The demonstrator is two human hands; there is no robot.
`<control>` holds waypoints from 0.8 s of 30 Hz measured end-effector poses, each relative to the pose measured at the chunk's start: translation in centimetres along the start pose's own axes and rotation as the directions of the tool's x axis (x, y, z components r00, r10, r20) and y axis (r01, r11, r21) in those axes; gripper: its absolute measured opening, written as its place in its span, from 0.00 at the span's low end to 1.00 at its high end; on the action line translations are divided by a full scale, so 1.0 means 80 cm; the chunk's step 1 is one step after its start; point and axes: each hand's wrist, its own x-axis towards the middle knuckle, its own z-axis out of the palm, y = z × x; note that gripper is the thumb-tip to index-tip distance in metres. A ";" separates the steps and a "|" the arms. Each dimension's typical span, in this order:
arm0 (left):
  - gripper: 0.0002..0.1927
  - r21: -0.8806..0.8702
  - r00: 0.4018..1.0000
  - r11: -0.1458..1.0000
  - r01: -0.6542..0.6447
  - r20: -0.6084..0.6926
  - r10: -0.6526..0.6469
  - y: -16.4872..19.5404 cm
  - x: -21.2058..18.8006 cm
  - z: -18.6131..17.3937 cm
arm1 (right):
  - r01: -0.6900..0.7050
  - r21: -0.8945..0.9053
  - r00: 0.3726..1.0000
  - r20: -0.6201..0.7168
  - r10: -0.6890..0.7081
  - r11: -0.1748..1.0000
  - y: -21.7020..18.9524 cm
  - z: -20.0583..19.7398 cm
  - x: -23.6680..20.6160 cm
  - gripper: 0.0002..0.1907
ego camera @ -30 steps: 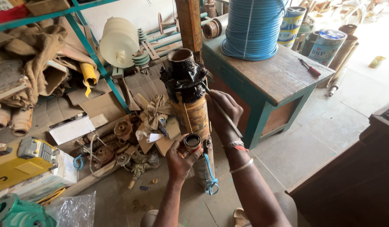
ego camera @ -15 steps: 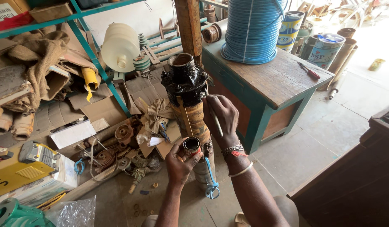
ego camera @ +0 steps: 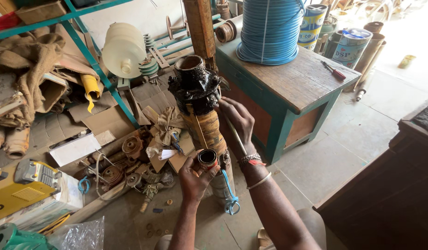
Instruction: The person applies a dark viscous coating to a vertical cylindrical object using a brush. They repeatedly dip the brush into a small can and spread the coating over the surface, rotating the object as needed to reach different areas.
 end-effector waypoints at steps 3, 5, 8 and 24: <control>0.30 0.011 1.000 1.000 -0.011 0.006 0.011 0.005 -0.002 -0.001 | -0.078 0.121 0.996 0.050 0.072 0.990 -0.005 -0.007 -0.008 0.07; 0.30 0.010 1.000 1.000 -0.021 0.006 0.021 0.010 -0.011 -0.014 | -0.107 0.180 0.994 0.017 0.105 0.978 -0.014 -0.011 -0.014 0.06; 0.30 0.003 1.000 1.000 -0.019 0.005 0.019 0.026 -0.027 -0.035 | -0.111 0.212 0.987 -0.088 0.132 0.971 -0.039 -0.014 -0.017 0.05; 0.30 0.021 1.000 1.000 0.013 -0.016 -0.013 0.038 -0.047 -0.057 | -0.411 0.562 0.857 -0.029 0.514 0.718 -0.082 0.001 -0.030 0.08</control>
